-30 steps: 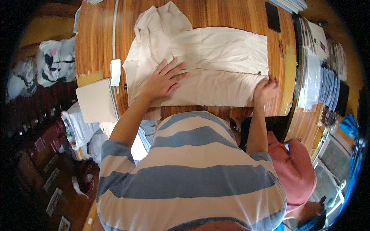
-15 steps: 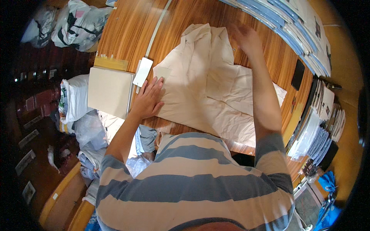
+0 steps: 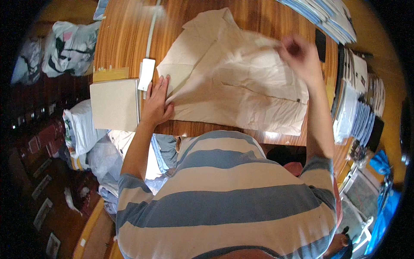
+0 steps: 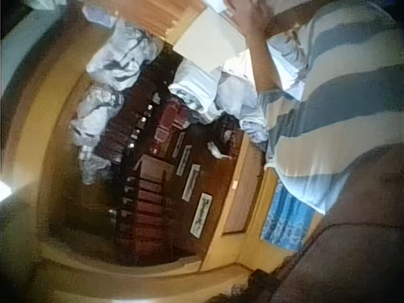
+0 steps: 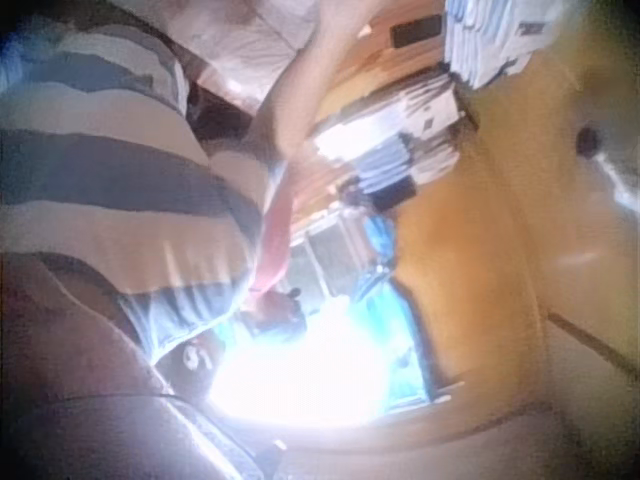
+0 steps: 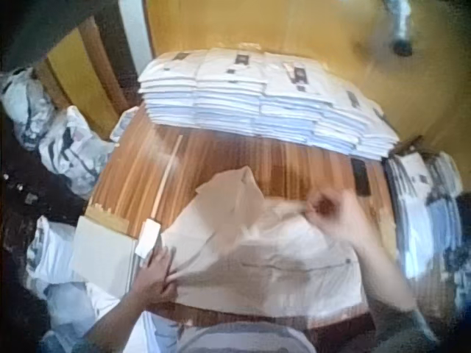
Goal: The person folds t-shirts and places them into plastic bags on a wooden table, then stacks the bagged shirts.
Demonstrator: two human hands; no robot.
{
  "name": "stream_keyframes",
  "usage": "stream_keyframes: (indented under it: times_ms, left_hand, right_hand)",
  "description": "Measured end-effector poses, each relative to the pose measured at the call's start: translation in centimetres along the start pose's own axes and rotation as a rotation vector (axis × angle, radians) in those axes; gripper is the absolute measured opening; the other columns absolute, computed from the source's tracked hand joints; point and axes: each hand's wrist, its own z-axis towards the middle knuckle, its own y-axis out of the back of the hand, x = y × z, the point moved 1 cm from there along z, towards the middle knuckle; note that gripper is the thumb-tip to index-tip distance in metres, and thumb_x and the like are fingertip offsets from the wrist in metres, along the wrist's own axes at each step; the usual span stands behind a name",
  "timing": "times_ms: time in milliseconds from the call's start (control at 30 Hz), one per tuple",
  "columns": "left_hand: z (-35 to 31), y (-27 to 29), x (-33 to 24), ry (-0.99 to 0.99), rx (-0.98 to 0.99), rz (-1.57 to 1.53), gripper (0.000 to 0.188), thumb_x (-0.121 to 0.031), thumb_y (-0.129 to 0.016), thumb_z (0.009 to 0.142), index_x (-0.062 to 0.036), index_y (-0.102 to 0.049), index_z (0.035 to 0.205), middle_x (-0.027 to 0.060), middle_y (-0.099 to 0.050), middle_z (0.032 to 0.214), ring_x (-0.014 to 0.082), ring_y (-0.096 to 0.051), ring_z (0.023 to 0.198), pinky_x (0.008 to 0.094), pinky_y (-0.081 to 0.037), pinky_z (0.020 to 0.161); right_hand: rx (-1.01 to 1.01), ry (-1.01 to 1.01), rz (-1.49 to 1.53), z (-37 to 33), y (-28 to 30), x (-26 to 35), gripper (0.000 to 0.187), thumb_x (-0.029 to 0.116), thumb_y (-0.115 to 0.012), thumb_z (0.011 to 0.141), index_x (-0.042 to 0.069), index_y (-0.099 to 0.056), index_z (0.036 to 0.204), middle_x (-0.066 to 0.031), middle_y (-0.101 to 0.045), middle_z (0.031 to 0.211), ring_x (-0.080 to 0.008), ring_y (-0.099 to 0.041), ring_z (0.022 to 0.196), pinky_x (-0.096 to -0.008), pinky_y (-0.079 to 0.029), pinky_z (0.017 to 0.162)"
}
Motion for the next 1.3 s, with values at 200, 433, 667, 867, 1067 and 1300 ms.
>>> stream_keyframes:
  times_ms: [200,433,667,867,1067,1300]
  left_hand:
    - [0.6,0.8,-0.2,-0.145,0.079,0.126,0.099,-0.014,-0.075,0.075,-0.0073,-0.031,0.162,0.0133,-0.032,0.169,0.0345,-0.024,0.158,0.0528,-0.016,0.129]
    - [-0.8,2.2,-0.8,-0.206,0.184,0.192,0.094,-0.008,-0.075,0.075,-0.0088,-0.035,0.160,0.0099,-0.034,0.168,0.0345,-0.028,0.156,0.0537,-0.020,0.128]
    - [-2.8,-0.1,0.2,-0.159,0.086,0.249,0.083,0.002,-0.060,0.085,-0.0111,-0.031,0.162,0.0047,-0.040,0.166,0.0358,-0.031,0.155,0.0590,-0.021,0.126]
    - [-5.7,-0.1,0.0,-0.135,0.118,0.201,0.075,-0.001,-0.057,0.088,-0.0119,-0.038,0.160,0.0040,-0.039,0.167,0.0384,-0.030,0.155,0.0648,-0.018,0.124]
    - [1.2,-0.2,1.6,0.346,-0.379,-0.333,0.058,-0.030,-0.076,0.090,-0.0022,-0.059,0.139,0.0205,-0.062,0.140,0.0311,-0.063,0.125,0.0415,-0.049,0.105]
    - [16.9,3.9,2.4,0.565,0.354,-0.498,0.046,-0.048,-0.082,0.089,-0.0026,-0.074,0.096,-0.0001,-0.066,0.074,0.0089,-0.060,0.069,0.0258,-0.047,0.064]
  right_hand:
    - [-0.184,-0.194,0.201,-20.3,-7.1,-13.0,0.016,-0.003,-0.071,0.088,0.002,-0.067,0.103,-0.0068,-0.072,0.102,-0.0104,-0.066,0.082,-0.0261,-0.055,0.070]
    - [-0.423,-0.078,-0.138,-23.1,-8.2,-11.1,0.015,0.005,-0.069,0.091,0.000,-0.066,0.105,-0.0181,-0.071,0.110,-0.0390,-0.068,0.103,-0.0450,-0.054,0.092]
    - [-0.310,-0.352,-0.685,-30.6,-6.2,-17.9,0.065,0.041,-0.051,0.106,0.009,-0.037,0.161,-0.0188,-0.030,0.169,-0.0440,-0.022,0.157,-0.0586,-0.015,0.126]
    - [-0.202,-0.337,-0.716,-35.2,-6.9,-17.5,0.064,0.039,-0.049,0.107,0.005,-0.038,0.160,-0.0186,-0.029,0.169,-0.0461,-0.024,0.155,-0.0599,-0.018,0.125]
    - [-0.317,-0.141,-0.591,-26.6,-0.7,-17.7,0.039,0.020,-0.073,0.094,0.000,-0.065,0.126,-0.0206,-0.062,0.133,-0.0411,-0.056,0.128,-0.0511,-0.045,0.109]
    - [-0.150,0.036,-0.311,-9.4,4.6,-23.2,0.036,0.021,-0.085,0.085,0.002,-0.067,0.109,-0.0118,-0.065,0.099,-0.0253,-0.063,0.090,-0.0387,-0.051,0.080]
